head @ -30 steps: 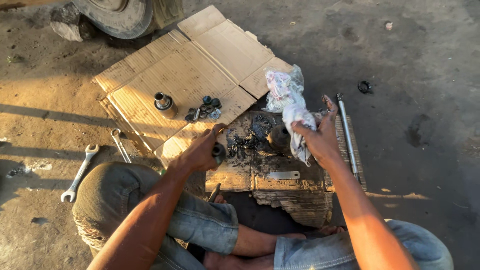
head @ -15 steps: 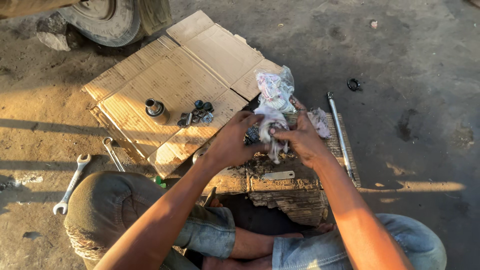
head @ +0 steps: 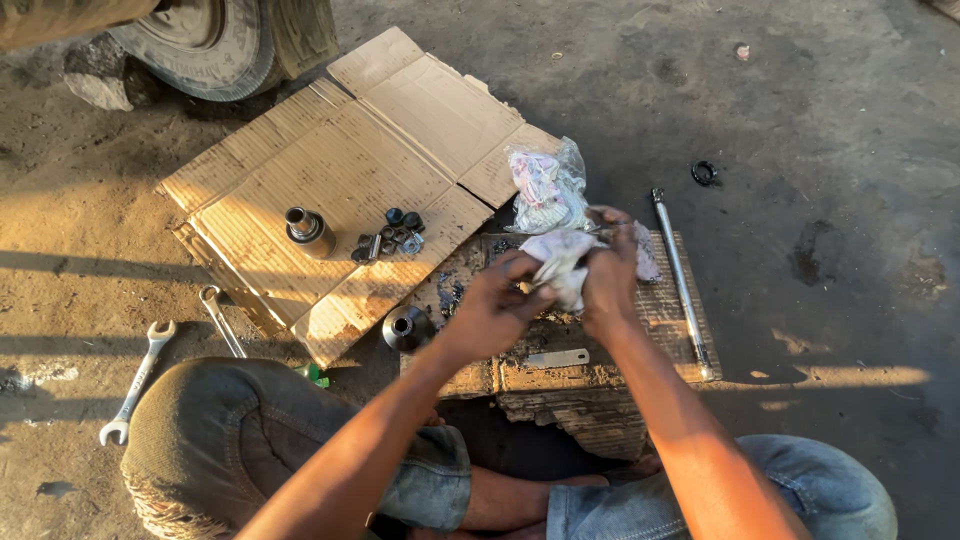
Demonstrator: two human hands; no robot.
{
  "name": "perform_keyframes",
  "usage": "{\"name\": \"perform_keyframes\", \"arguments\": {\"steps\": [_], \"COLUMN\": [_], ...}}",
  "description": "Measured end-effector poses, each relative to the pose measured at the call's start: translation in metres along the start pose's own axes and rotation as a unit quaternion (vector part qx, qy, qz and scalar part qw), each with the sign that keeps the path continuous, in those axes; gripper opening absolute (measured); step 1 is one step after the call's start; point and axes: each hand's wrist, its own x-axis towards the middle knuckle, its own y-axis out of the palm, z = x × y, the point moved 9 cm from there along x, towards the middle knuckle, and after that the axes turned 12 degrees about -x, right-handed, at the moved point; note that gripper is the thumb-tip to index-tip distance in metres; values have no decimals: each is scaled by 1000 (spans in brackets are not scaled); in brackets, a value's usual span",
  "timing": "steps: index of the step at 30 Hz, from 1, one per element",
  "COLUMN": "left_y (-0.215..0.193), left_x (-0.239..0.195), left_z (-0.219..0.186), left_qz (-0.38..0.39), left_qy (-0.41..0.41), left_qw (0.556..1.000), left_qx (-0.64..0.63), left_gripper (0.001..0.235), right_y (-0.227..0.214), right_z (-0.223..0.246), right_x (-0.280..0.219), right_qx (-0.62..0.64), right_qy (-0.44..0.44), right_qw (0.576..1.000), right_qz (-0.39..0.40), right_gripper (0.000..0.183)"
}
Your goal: The person sits on the ground and cleans a cylindrical mechanical part using a cloth. They wipe the exterior and interior surfaces, then apply a dark substance from a container onto the part and spread it with their fingers. The person continues to wipe the part with the cloth to remove excess residue.
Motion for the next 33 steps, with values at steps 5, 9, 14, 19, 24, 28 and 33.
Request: {"name": "perform_keyframes", "arguments": {"steps": [5,9,14,19,24,28,33], "left_y": [-1,-11,-49,-58,-64,-28,-49], "left_x": [23,31,35,41,34,53,58], "left_z": [39,56,68,46,19,-2,-4], "left_qz": [-178,-215,-290,-130,-95,9,46], "left_qy": [-19,-40,-157,-156,-196,-136,-249], "left_qw": [983,961,879,882,899,952,941], "left_qx": [-29,-167,-345,-426,-381,-273,-222], "left_gripper": [12,13,23,25,22,21,32], "right_y": [35,30,40,13,9,33,-8], "right_z": [12,23,40,36,55,54,79], "right_x": [-18,-28,-46,-31,-28,-37,-19], "right_qx": [-187,-148,-203,-111,-98,-169,-86], "right_qy": [-271,-148,-69,19,-47,-74,-80], "right_qw": [940,970,959,977,978,975,990], "right_qz": [84,124,186,180,177,124,76], "right_gripper": [101,128,140,103,94,94,81]}}
